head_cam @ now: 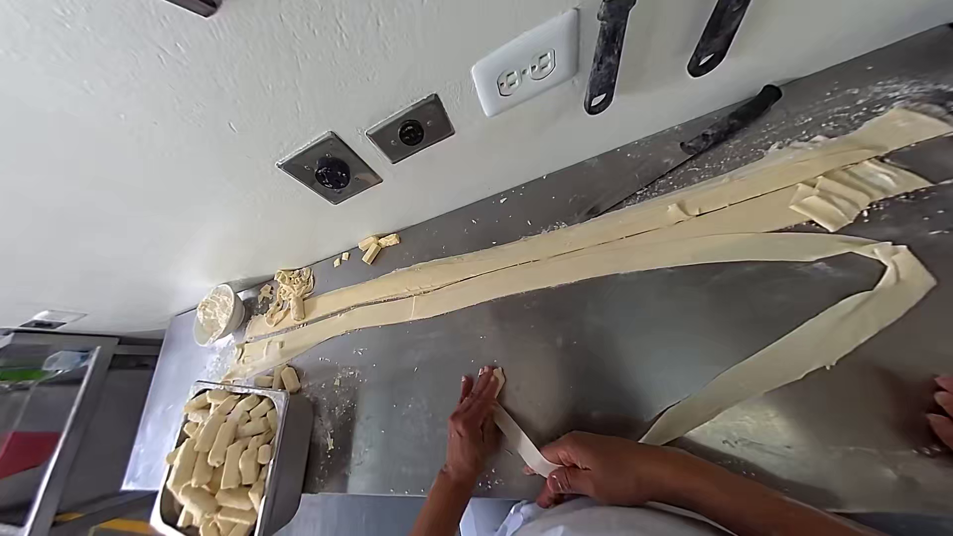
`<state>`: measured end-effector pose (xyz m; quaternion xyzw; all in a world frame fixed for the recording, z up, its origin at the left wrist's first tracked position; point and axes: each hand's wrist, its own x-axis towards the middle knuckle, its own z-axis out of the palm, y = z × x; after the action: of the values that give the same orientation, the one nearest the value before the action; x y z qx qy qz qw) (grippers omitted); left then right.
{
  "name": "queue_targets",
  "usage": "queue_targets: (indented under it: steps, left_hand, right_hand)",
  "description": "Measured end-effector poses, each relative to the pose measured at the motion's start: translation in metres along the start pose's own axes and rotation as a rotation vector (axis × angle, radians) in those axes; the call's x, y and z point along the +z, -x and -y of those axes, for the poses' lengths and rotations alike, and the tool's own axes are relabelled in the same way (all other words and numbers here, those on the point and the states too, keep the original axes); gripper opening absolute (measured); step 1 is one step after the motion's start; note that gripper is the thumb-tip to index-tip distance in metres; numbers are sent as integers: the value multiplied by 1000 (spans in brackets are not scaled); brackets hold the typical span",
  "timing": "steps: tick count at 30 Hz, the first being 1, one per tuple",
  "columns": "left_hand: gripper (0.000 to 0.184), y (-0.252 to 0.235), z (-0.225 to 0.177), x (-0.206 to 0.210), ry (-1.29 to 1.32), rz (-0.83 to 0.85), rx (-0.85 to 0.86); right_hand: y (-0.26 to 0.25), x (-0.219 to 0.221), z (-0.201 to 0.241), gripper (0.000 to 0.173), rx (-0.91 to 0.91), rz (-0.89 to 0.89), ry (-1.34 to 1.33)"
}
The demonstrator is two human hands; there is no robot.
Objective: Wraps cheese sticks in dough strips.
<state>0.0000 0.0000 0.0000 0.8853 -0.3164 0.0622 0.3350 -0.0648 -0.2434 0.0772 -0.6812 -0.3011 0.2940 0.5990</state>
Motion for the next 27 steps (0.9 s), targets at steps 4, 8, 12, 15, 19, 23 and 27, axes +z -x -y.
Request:
queue_targets:
  steps: [4, 8, 12, 15, 19, 23, 27]
  left_hand:
    - [46, -1, 1, 9, -1, -21, -45]
    - [35, -8, -6, 11, -25, -58, -25]
    - [36, -3, -6, 4, 41, 26, 2]
    - [49, 0, -3, 9, 70, 8, -85]
    - [43, -1, -12, 12, 52, -41, -90]
    - [36, 5, -11, 7, 50, 27, -5]
    - [48, 8, -10, 10, 86, 21, -59]
  right_hand:
    - [-18, 16, -33, 30, 348, 95, -269]
    - [-17, 15, -30, 33, 408, 50, -361]
    - [-16, 15, -35, 32, 461, -22, -457]
    - [-17, 15, -37, 33, 498, -106, -529]
    - [-15, 12, -37, 33, 562, -189, -585]
    - [-14, 6, -36, 33, 589, -210, -581]
    - [-14, 3, -33, 31, 594, -228, -585]
